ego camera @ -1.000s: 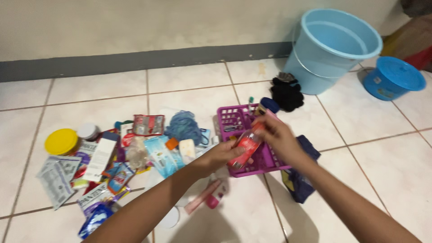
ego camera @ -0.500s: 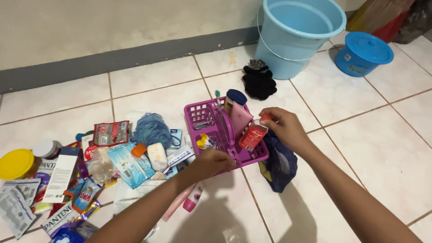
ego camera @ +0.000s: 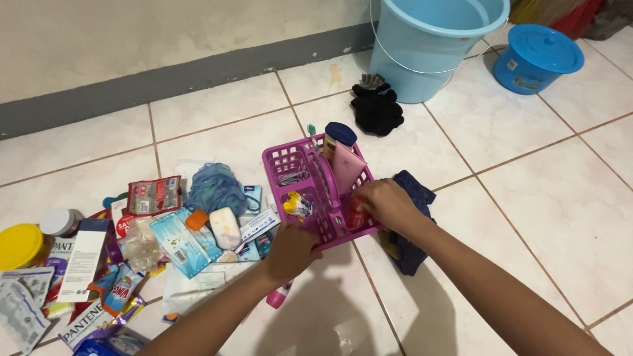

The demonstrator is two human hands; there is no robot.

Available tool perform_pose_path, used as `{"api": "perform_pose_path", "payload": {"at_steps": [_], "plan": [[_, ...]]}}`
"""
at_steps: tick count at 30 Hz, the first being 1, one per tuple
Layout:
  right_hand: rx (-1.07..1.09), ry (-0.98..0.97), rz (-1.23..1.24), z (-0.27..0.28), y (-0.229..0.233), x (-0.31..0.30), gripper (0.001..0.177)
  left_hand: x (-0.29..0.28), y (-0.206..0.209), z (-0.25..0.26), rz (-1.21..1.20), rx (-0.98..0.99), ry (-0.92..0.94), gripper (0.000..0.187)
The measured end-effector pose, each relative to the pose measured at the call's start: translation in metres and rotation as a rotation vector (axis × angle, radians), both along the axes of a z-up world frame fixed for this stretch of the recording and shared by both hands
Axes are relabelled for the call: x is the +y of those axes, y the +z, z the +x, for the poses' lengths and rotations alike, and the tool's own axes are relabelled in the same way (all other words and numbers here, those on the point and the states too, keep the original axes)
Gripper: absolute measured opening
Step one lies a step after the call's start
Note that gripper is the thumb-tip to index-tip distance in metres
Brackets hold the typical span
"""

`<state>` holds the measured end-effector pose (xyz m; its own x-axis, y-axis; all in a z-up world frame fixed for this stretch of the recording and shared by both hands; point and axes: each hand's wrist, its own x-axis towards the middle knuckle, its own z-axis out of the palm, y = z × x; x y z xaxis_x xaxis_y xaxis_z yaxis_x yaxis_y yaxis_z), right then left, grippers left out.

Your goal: The person organizes various toiletries and personal care items from a pile on the floor into a pink plastic basket. They pick up items such as toothpaste, soap, and small bottles one by one and place them into the basket.

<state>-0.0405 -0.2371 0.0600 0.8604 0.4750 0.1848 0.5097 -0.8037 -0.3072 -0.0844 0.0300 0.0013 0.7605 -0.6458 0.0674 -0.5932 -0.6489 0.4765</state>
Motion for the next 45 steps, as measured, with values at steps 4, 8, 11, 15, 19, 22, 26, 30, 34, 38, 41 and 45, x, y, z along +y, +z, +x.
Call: {"api": "perform_pose_path", "payload": {"at_steps": [4, 8, 11, 15, 19, 22, 26, 30, 34, 38, 41, 45], "plan": [[0.108, 0.012, -0.128, 0.0, -0.022, -0.009, 0.012, 0.001, -0.005, 0.0, -0.031, 0.01, 0.001, 0.021], [0.028, 0.038, -0.08, -0.004, -0.027, -0.018, 0.022, 0.001, -0.007, 0.0, -0.029, -0.011, -0.001, 0.021], [0.188, -0.011, -0.102, -0.004, -0.02, -0.018, 0.021, 0.003, -0.002, 0.0, -0.117, -0.04, -0.016, 0.024], [0.316, -0.075, -0.175, -0.012, -0.009, -0.009, 0.025, 0.006, 0.017, 0.002, -0.321, -0.136, 0.102, 0.018], [-0.005, 0.013, -0.039, -0.022, -0.006, 0.001, 0.021, 0.027, 0.032, 0.011, -0.503, -0.302, 0.309, 0.019], [-0.21, 0.16, 0.031, -0.035, -0.007, 0.011, 0.019, 0.047, 0.019, 0.022, -0.518, -0.244, 0.426, 0.019], [-0.177, 0.461, -0.022, -0.055, -0.014, 0.041, 0.021, 0.071, -0.026, 0.021, -0.216, -0.31, 0.316, 0.017], [-0.089, 0.55, -0.063, -0.062, -0.013, 0.067, 0.028, 0.067, -0.066, 0.014, 0.072, -0.232, 0.144, 0.017], [-0.026, 0.58, -0.052, -0.062, -0.016, 0.075, 0.026, 0.07, -0.073, 0.005, 0.131, -0.631, -0.175, 0.027], [0.039, 0.563, -0.056, -0.062, -0.023, 0.075, 0.026, 0.07, -0.081, 0.004, 0.314, -0.617, -0.265, 0.03], [0.041, 0.574, -0.07, -0.06, -0.025, 0.074, 0.025, 0.066, -0.087, 0.004, 0.304, -0.594, -0.245, 0.031], [0.002, 0.599, -0.093, -0.057, -0.023, 0.073, 0.025, 0.061, -0.091, 0.008, 0.367, -0.691, -0.233, 0.031]]}}
